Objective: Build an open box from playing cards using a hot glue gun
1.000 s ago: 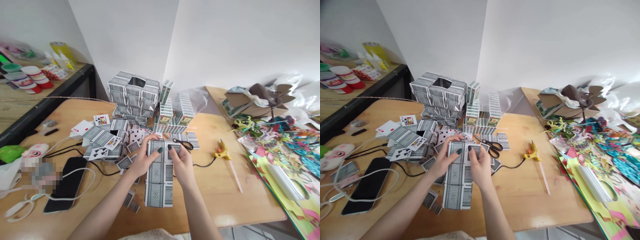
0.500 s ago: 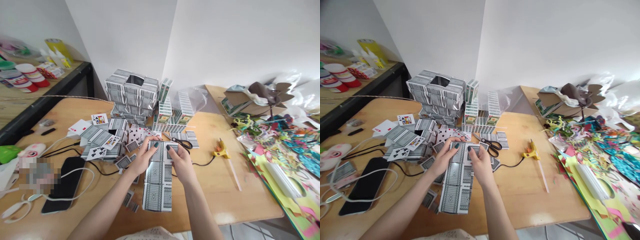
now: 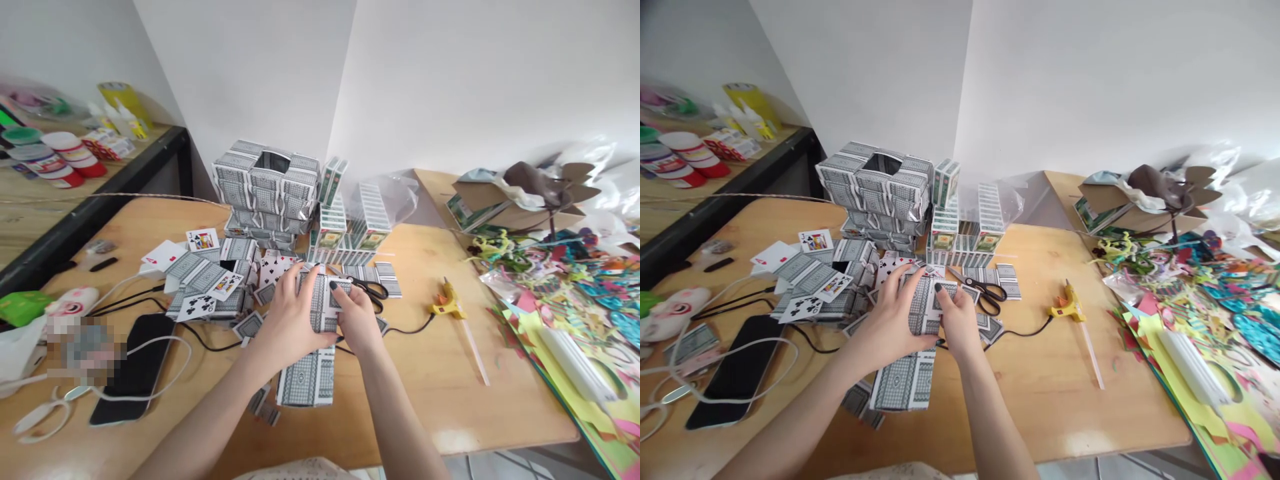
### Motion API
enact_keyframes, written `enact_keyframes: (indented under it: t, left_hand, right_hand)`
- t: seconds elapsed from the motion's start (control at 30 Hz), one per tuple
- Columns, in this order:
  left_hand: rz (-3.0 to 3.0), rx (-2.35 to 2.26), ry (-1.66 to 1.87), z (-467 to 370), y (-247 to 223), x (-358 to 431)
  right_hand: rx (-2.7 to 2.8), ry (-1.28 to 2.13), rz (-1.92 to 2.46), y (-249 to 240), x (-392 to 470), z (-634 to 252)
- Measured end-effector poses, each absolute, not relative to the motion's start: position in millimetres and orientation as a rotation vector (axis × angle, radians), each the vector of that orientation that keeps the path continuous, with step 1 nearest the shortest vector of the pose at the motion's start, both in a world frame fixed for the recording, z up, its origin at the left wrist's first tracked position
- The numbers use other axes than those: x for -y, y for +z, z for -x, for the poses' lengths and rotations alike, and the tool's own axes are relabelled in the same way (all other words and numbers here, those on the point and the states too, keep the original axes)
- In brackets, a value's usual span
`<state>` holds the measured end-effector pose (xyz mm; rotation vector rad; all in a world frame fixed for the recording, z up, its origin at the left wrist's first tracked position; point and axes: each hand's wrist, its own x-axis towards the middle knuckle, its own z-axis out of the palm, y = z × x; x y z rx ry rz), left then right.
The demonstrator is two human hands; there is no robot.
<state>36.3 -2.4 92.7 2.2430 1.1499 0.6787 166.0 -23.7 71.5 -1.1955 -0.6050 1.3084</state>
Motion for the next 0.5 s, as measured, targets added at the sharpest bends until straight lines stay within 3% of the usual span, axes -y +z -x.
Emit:
enact_keyframes:
  t: [0.5]
  left_hand:
    - [-2.353, -1.197, 0.555, -58.0, 70.1, -4.1]
  right_hand:
    - [0.559, 1.308, 1.453, 51.2, 9.3, -184.0]
